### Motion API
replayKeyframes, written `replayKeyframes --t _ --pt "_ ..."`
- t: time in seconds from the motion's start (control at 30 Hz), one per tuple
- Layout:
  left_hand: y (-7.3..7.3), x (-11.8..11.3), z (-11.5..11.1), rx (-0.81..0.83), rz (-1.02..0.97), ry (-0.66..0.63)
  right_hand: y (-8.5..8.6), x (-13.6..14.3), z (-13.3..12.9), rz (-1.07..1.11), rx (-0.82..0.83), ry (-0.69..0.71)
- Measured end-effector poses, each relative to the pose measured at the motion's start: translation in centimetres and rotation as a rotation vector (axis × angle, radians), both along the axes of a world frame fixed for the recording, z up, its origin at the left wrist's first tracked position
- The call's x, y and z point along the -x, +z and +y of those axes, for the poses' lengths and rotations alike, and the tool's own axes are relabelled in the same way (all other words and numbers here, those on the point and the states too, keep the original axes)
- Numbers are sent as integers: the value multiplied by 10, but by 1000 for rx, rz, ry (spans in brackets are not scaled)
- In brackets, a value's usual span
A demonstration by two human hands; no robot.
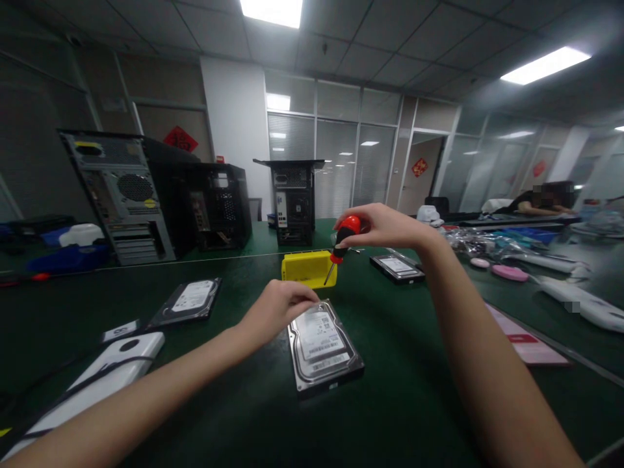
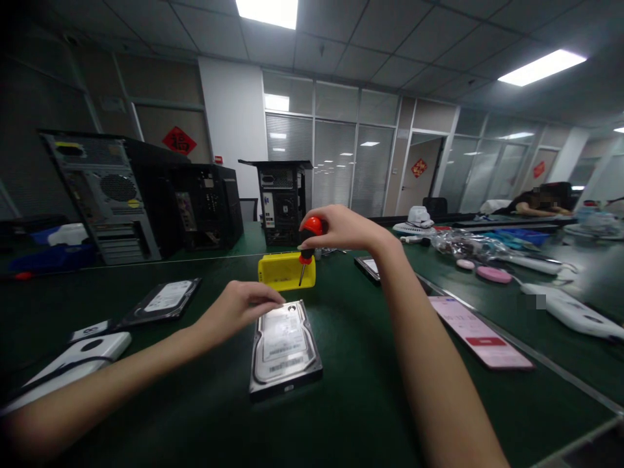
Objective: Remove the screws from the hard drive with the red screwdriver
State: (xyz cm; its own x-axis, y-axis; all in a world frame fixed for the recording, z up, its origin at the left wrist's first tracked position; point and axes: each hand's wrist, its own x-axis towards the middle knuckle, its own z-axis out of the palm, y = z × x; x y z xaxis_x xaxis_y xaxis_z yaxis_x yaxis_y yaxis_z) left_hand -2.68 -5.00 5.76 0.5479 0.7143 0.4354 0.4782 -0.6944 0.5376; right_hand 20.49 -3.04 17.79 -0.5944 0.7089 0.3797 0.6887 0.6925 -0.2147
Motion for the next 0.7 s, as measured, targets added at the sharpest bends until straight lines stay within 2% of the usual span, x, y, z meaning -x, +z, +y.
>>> replayKeyframes --t 0.13,0.23,0.37,0.7 --pt "-23 25 -11 90 -102 155 5 6 -13 30 31 66" --pt "-32 31 -19 124 -252 227 7 11 -20 70 63 124" --pt "-37 31 -23 180 -269 208 7 17 -24 74 82 159" --pt "-49 33 -16 277 -193 212 5 19 -24 2 50 114"
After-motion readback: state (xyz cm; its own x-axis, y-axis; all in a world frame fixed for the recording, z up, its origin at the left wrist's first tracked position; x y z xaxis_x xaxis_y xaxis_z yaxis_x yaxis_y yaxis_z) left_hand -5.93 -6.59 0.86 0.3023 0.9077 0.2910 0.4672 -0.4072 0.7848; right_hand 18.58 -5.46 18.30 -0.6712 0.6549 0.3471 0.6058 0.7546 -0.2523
